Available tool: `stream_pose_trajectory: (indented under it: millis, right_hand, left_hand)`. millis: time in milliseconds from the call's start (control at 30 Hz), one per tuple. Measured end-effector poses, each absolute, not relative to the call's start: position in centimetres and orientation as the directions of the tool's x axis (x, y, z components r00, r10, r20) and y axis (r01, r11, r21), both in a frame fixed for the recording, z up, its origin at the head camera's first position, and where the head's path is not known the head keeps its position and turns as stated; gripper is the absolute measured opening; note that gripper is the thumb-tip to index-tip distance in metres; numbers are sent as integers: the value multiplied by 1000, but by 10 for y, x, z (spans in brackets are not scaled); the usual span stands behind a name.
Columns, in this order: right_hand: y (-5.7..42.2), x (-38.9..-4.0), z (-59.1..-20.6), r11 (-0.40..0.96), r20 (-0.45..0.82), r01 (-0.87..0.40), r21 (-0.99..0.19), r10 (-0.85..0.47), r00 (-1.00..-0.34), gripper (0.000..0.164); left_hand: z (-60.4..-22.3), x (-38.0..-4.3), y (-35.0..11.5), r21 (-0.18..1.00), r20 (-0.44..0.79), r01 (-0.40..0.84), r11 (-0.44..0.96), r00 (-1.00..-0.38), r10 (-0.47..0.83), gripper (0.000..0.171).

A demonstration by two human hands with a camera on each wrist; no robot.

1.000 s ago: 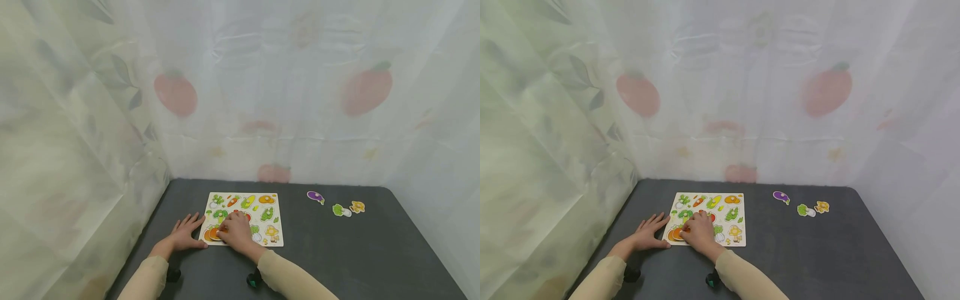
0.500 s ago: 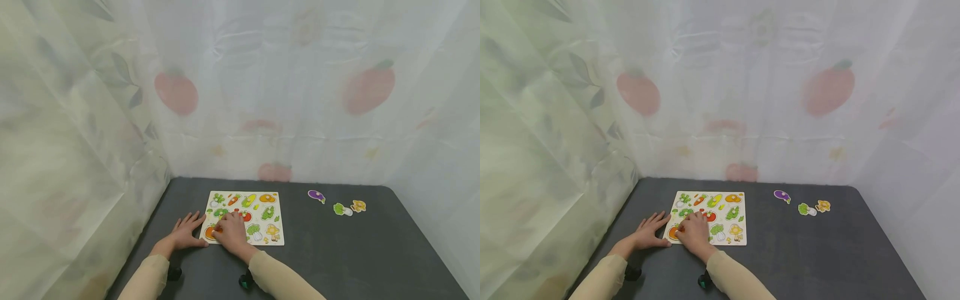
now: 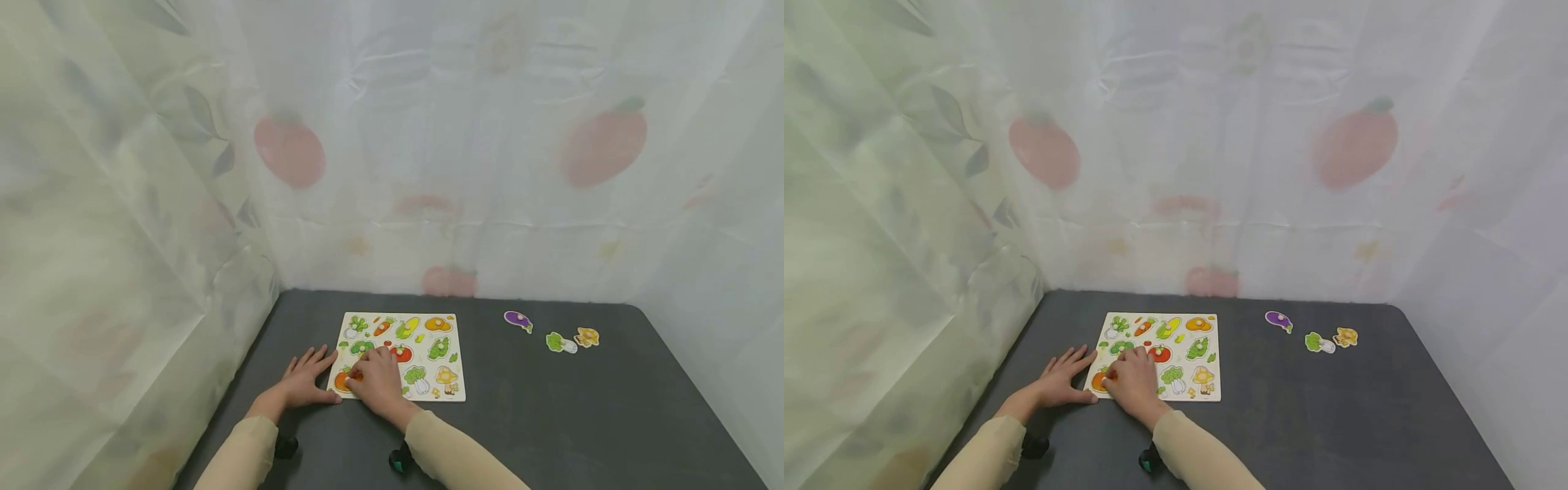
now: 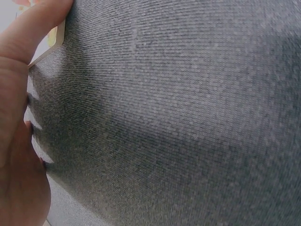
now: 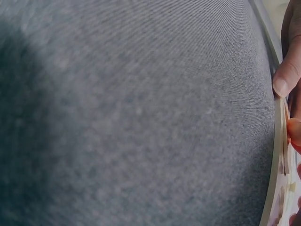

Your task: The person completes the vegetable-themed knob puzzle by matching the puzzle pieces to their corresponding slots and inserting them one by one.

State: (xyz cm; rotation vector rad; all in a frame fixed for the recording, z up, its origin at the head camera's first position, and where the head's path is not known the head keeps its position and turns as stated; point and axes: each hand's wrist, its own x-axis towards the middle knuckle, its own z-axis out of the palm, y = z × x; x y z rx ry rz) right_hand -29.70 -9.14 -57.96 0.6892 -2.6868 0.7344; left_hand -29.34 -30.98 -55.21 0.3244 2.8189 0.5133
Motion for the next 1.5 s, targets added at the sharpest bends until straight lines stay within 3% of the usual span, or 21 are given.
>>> stream_pose_trajectory:
  millis: [467, 833, 1200, 1333, 1500]
  right_hand:
    - [-91, -297, -580, 761, 367, -502, -411, -365, -855, 15]
    - [-76, -303, -582, 735, 402, -611, -294, -485, -776, 12]
    - [-12, -323, -549, 639, 420, -585, -500, -412, -809, 23]
    - [14, -331, -547, 619, 441, -588, -520, -395, -806, 23]
    - [50, -340, -551, 661, 394, -515, -545, -341, -854, 26]
  left_hand:
    - [-549, -291, -309, 370, -207, 182, 911, -940, 272, 109]
    - [-560, -292, -314, 406, -177, 192, 894, -943, 283, 112]
    - [-551, -292, -310, 388, -197, 172, 905, -944, 263, 109]
    - [-550, -290, -309, 376, -207, 170, 911, -943, 262, 108]
    - [-550, -288, -311, 385, -199, 170, 907, -944, 261, 108]
